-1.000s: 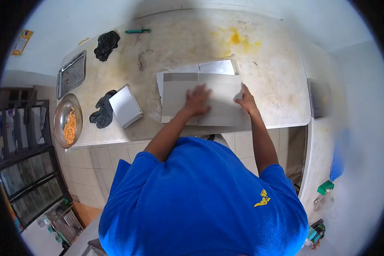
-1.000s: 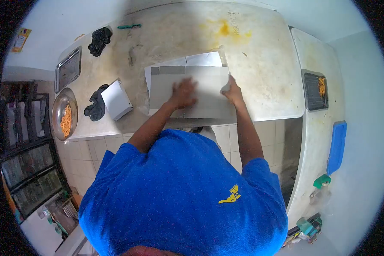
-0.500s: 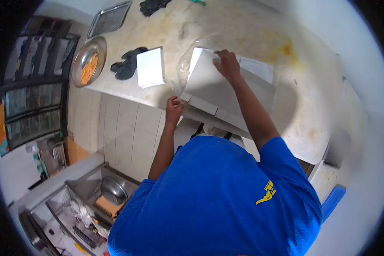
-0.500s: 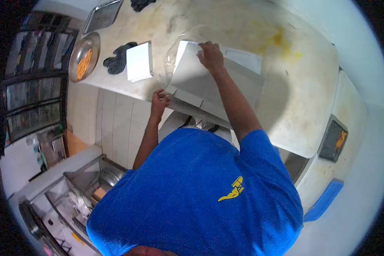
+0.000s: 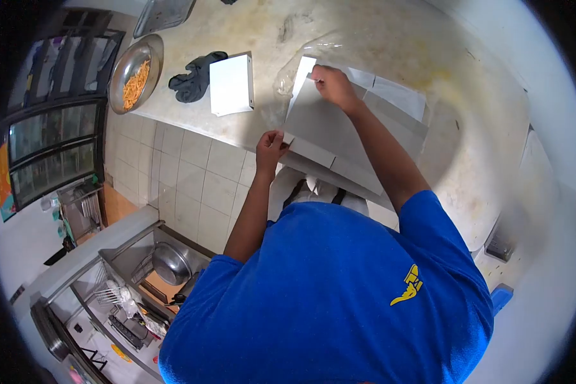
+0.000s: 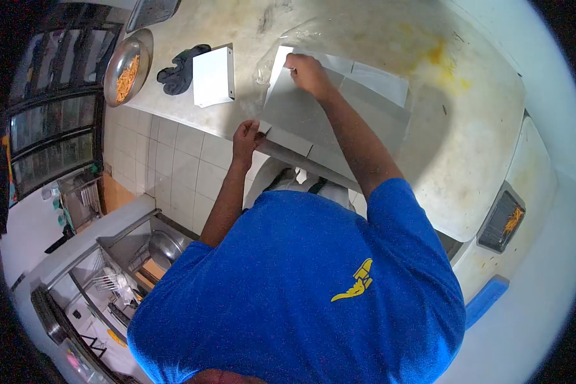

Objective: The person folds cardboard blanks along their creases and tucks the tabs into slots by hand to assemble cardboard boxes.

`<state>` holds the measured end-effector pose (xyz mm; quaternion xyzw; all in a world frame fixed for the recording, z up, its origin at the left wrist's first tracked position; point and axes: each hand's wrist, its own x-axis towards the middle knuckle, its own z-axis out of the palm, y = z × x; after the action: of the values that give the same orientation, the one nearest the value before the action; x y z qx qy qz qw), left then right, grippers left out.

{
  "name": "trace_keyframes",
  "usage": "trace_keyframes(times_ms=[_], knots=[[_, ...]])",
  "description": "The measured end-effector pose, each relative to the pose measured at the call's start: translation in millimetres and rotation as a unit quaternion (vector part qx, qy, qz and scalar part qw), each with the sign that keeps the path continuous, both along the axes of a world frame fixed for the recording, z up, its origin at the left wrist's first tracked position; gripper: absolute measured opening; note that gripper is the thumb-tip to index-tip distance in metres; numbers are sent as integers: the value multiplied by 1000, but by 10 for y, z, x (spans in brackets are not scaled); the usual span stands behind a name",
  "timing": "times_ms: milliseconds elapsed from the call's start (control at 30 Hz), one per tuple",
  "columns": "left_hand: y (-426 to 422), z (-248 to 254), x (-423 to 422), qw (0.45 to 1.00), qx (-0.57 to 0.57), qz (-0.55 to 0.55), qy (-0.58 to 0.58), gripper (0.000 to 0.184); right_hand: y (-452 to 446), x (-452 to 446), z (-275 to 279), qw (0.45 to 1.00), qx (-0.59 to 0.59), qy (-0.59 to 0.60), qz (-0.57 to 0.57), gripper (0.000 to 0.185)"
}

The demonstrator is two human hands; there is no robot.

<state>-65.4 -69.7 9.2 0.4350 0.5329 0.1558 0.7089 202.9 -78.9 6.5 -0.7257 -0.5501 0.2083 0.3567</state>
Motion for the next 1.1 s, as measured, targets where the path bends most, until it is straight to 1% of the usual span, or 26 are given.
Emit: trace_keyframes(times_ms=[33, 67, 100, 133, 200, 233, 300, 333, 367, 400, 433, 467, 567, 633, 667, 767, 833, 867, 900, 933, 1000, 1033, 1100], knots=[[23, -93, 5, 1000, 2, 11, 23, 37, -39, -48, 23, 998, 19, 53, -33, 33], [40, -217, 0, 999, 5, 23, 46, 36, -67, -68, 55, 997, 31, 55, -43, 31], [47, -172, 40, 997, 8, 36, 70, 35, -89, -84, 88, 996, 43, 57, -53, 30], [50, -125, 62, 998, 5, 35, 61, 35, -93, -98, 109, 995, 55, 60, -64, 28], [77, 35, 146, 999, 0, 23, 44, 34, -84, 34, 81, 1000, -20, 13, -2, 27], [145, 82, 180, 996, 62, -27, 49, 30, -83, 141, 50, 998, -56, -11, 25, 27], [264, 131, 242, 974, 182, -126, 49, 24, -125, 345, 38, 999, -45, 21, 11, 28], [337, 117, 287, 961, 217, -160, 67, 25, -141, 443, 62, 999, -41, 32, 11, 29], [435, 90, 334, 946, 251, -189, 84, 26, -164, 534, 88, 993, -76, 88, 14, 32], [542, 48, 383, 928, 285, -217, 101, 26, -152, 595, 122, 994, -88, 51, 31, 32], [630, -17, 444, 942, 243, -222, 71, 29, -129, 651, 145, 994, -99, 16, 49, 32], [692, -89, 508, 934, 246, -247, 79, 29, -107, 693, 159, 991, -110, -18, 67, 33], [749, 15, 648, 909, 238, -327, 97, 31, -33, 798, 151, 964, -179, -81, 182, 36], [706, 19, 749, 898, 221, -371, 89, 33, 34, 847, 150, 947, -218, -82, 221, 32], [679, 19, 777, 883, 256, -379, 107, 34, 78, 859, 137, 937, -238, -83, 242, 30], [540, 55, 812, 832, 360, -395, 150, 35, 62, 711, 324, 919, -242, -178, 256, 22], [383, 173, 805, 792, 433, -399, 159, 33, -64, 617, 298, 909, -191, -266, 258, 21], [311, 200, 796, 775, 432, -427, 170, 35, -138, 577, 269, 901, -164, -310, 257, 21], [245, 226, 793, 757, 433, -455, 181, 37, -211, 535, 223, 866, -155, -383, 281, 18], [178, 244, 782, 738, 432, -481, 193, 39, -333, 492, 231, 858, -132, -397, 299, 21], [10, 97, 663, 663, 550, -483, 153, 49, -636, 390, 6, 867, -89, -420, 253, 37], [-44, 36, 636, 621, 606, -479, 135, 56, -751, 295, 97, 887, -100, -393, 222, 45], [-138, 13, 631, 625, 581, -505, 134, 59, -973, 82, 301, 922, -124, -330, 158, 61]])
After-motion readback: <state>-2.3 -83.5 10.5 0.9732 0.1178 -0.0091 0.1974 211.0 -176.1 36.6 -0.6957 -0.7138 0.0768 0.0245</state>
